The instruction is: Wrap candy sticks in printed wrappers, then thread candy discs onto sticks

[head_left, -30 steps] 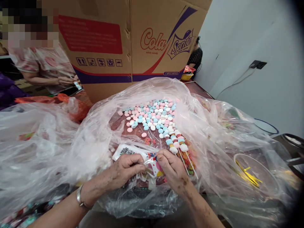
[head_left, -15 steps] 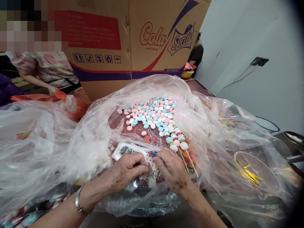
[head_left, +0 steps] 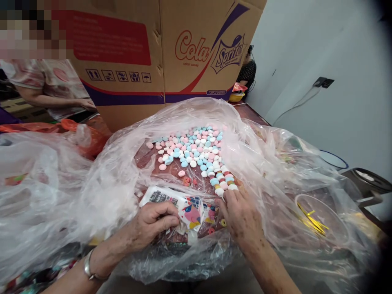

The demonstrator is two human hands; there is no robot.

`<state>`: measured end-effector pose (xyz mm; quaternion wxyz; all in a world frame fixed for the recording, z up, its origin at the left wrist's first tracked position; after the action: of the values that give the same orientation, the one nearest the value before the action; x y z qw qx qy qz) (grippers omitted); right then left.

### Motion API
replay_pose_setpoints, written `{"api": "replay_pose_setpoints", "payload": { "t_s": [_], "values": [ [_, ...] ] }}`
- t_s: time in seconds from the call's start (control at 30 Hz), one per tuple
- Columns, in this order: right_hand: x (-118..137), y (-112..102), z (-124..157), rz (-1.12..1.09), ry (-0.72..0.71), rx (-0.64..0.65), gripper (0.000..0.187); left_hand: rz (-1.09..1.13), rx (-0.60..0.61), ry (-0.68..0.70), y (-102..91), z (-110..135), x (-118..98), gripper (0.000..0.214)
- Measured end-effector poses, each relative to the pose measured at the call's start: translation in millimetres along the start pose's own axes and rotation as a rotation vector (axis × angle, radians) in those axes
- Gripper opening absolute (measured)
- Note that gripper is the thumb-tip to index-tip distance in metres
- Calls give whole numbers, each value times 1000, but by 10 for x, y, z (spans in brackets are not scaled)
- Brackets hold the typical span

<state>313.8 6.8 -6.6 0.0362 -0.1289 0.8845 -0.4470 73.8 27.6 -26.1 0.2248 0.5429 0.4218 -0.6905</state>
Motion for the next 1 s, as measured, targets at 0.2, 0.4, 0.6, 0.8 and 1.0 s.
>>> {"api": "replay_pose_setpoints", "payload": {
  "t_s": [0.2, 0.4, 0.6, 0.8, 1.0],
  "values": [
    [-58, 155, 117, 231, -37, 24, 21, 60, -25, -46, -19, 1, 33, 34],
    [-172, 20, 90, 23, -1, -81, 20, 47, -46, -32, -172, 4, 10, 30],
    [-329, -284, 133, -412, 0, -74, 17, 167, -20, -71, -362, 22, -47, 25],
    [-299, -525, 72, -371, -189, -74, 19, 183, 81, -89, -416, 63, -53, 27],
    [-236, -527, -27, -367, -357, -53, 24, 169, 135, -105, -413, 41, -19, 21]
  ]
}}
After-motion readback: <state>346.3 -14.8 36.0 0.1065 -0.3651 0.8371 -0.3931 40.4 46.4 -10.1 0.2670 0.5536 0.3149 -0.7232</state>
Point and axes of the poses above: each hand's wrist, its own z-axis away from the middle knuckle, its own y-axis out of the palm, x = y × z, the point moved 4 cm from there along -z, towards the middle knuckle, and after that the axes turned 1 degree about y, right-handed, at the moved point
